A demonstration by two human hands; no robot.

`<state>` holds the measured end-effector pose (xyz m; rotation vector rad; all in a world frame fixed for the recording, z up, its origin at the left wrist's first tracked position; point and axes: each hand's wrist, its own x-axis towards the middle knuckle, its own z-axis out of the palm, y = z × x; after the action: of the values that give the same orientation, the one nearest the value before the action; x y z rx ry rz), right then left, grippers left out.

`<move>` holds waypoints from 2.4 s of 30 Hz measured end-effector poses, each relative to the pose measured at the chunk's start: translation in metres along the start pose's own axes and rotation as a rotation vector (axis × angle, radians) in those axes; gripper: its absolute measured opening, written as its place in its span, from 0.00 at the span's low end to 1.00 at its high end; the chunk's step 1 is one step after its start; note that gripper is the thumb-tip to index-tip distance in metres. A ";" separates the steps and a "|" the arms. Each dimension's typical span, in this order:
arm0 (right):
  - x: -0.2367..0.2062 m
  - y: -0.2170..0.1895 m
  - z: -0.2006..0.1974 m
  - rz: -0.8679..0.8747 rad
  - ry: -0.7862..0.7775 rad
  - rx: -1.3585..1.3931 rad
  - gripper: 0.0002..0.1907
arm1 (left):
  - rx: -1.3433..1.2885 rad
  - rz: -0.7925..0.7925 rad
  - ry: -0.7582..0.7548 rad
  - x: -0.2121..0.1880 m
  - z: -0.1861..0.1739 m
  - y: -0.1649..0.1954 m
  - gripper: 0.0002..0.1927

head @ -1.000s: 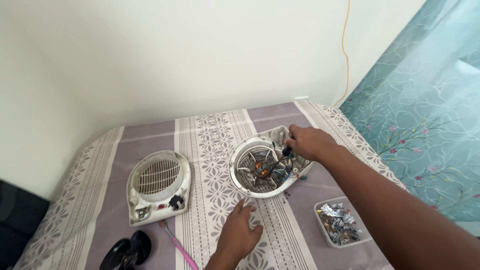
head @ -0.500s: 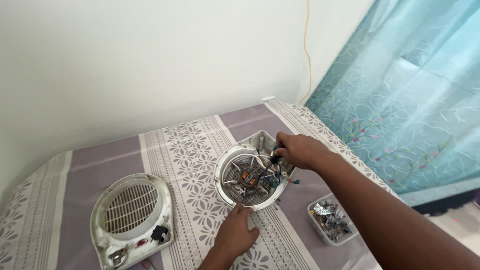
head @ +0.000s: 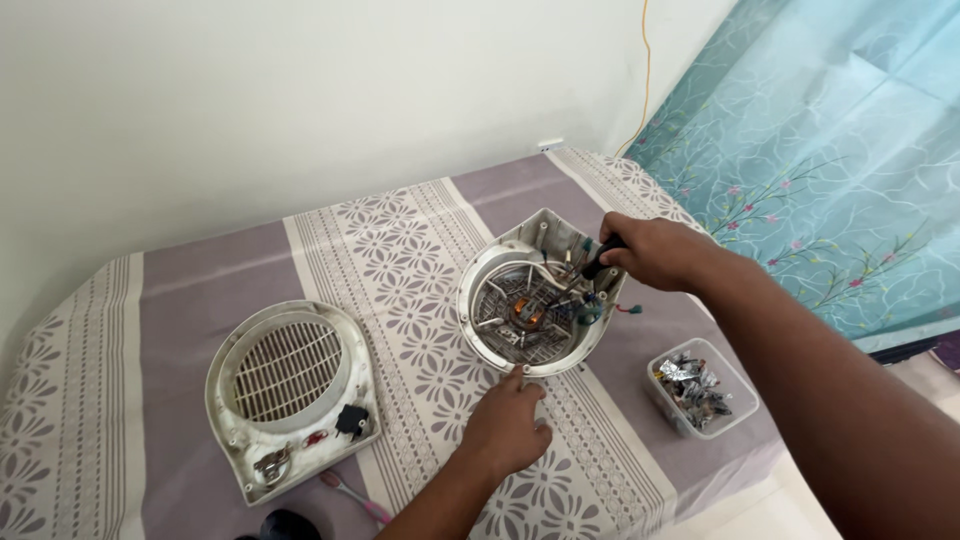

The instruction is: The person services a disassembled exhaust fan on a bed, handling its wiring and small hardware, picking parts from a container, and using a screwdriver on the fan motor housing. They manipulate the fan blades and reassemble components of the fan body.

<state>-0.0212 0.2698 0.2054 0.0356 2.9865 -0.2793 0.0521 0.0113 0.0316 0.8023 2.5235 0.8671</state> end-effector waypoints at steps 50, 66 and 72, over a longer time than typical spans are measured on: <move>0.053 -0.004 -0.030 -0.349 -0.127 -0.279 0.18 | 0.312 0.093 0.264 0.043 0.021 0.052 0.28; 0.056 0.005 -0.036 -0.444 -0.087 -0.259 0.17 | 0.660 0.035 0.103 0.087 0.017 0.052 0.14; 0.043 -0.022 -0.040 -0.437 -0.098 -0.259 0.16 | 0.724 0.059 0.076 0.073 -0.009 0.027 0.12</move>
<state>-0.0698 0.2557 0.2419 -0.6406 2.8738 0.0633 0.0016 0.0693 0.0454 1.0577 2.9096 -0.0426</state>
